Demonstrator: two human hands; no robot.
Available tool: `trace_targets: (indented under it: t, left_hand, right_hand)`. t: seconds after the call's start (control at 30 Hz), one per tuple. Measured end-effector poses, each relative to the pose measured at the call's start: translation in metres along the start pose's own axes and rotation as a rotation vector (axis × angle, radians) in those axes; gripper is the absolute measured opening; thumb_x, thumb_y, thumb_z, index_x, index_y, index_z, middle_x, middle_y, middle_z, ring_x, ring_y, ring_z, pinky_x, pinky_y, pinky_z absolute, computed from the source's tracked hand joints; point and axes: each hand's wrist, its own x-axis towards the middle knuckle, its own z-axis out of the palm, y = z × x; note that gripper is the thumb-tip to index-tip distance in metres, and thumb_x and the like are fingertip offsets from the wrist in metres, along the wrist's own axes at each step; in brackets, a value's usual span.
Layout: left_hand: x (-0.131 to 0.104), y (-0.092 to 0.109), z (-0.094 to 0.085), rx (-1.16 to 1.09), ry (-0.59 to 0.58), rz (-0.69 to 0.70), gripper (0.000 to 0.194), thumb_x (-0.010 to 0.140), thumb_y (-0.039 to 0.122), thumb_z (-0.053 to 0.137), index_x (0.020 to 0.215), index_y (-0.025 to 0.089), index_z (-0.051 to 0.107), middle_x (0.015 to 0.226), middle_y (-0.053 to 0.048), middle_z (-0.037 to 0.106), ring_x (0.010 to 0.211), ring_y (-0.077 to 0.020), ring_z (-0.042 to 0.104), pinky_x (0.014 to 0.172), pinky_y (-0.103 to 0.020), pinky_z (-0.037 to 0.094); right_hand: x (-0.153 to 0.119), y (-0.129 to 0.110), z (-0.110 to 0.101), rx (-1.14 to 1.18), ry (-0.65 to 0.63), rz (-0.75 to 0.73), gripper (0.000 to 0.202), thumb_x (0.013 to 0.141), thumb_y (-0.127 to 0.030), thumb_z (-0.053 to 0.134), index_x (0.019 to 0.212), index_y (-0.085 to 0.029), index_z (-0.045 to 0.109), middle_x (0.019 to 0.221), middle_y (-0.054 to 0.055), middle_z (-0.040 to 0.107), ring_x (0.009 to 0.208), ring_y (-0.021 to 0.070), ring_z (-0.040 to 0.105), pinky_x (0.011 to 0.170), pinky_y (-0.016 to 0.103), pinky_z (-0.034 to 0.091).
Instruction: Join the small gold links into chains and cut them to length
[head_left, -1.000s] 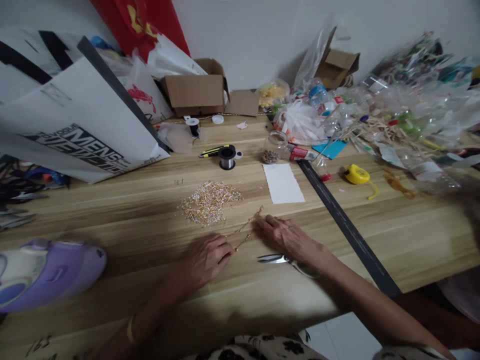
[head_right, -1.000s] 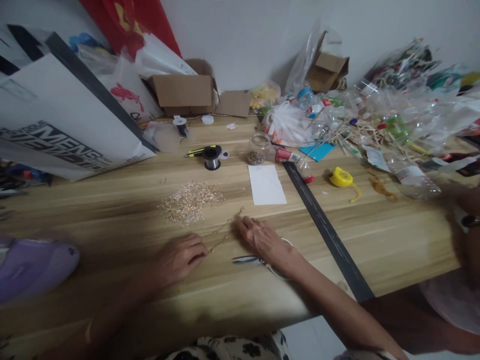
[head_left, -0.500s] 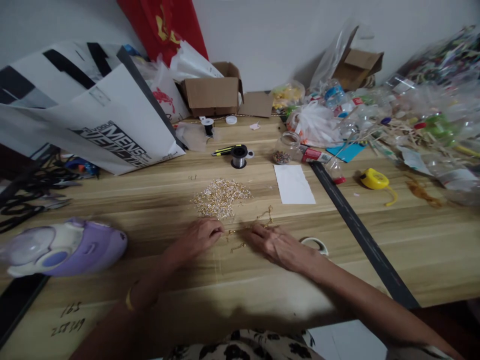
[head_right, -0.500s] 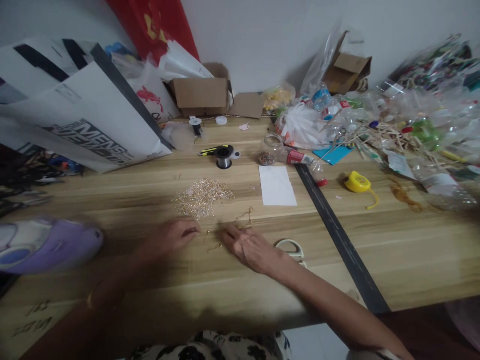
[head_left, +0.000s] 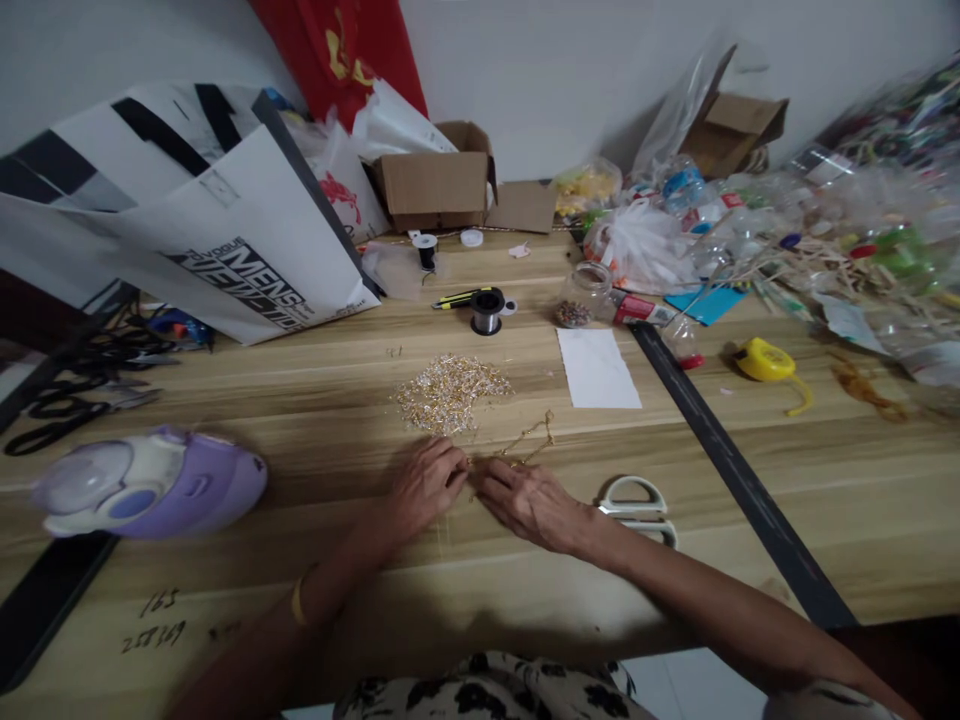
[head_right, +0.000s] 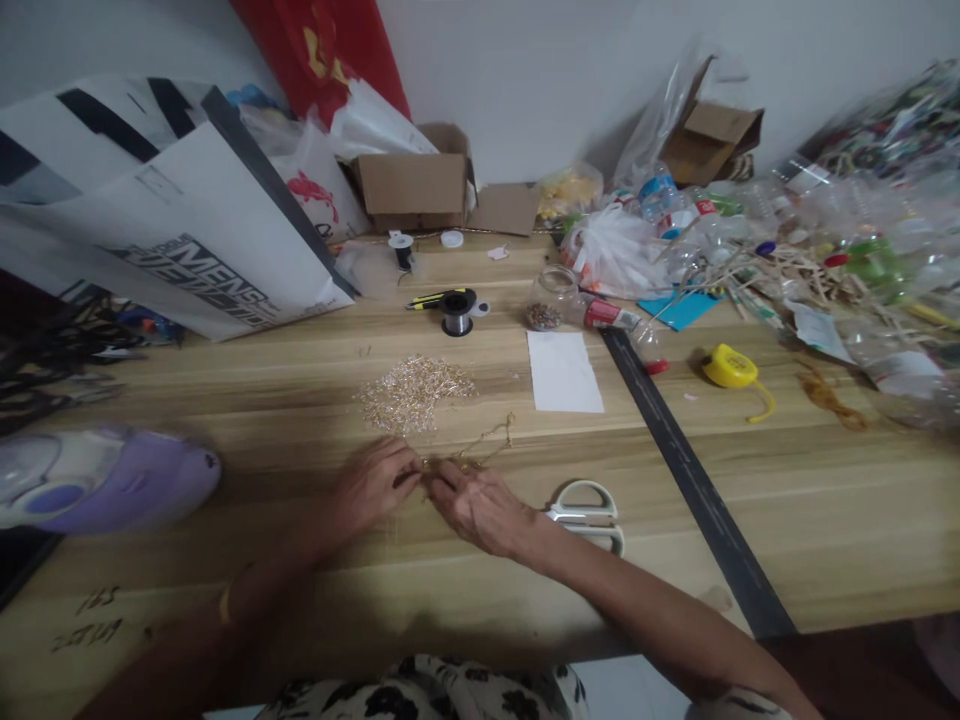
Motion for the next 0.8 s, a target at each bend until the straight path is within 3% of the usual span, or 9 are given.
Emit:
trace_targets:
  t: [0.2,0.53,0.8]
  left_hand:
    - [-0.003,-0.005,-0.001,-0.017,0.007,0.019,0.014,0.086,0.016,0.049,0.076,0.017,0.06,0.082,-0.004,0.058,0.081,-0.0175,0.052,0.075,-0.029,0.04]
    - [-0.007,-0.022,0.002,-0.049,0.029,0.053,0.013,0.086,0.016,0.051,0.076,0.017,0.06,0.08,-0.003,0.058,0.079,-0.0161,0.052,0.075,-0.028,0.04]
    - [-0.006,-0.028,-0.005,-0.125,-0.019,0.026,0.014,0.081,0.01,0.051,0.073,0.016,0.062,0.073,-0.001,0.056,0.07,-0.0138,0.051,0.066,-0.025,0.039]
  right_hand:
    - [0.001,0.003,0.003,-0.001,0.048,0.071,0.032,0.093,-0.014,0.04,0.125,-0.012,0.043,0.106,0.011,0.054,0.089,0.0178,0.056,0.07,0.026,0.048]
    - [0.0,0.005,0.011,-0.063,0.035,0.078,0.033,0.093,-0.013,0.04,0.125,-0.01,0.045,0.109,0.014,0.055,0.09,0.0198,0.055,0.07,0.028,0.05]
    - [-0.001,0.005,0.014,-0.09,0.11,0.049,0.033,0.092,-0.013,0.043,0.124,-0.01,0.047,0.111,0.015,0.056,0.091,0.0205,0.057,0.071,0.029,0.051]
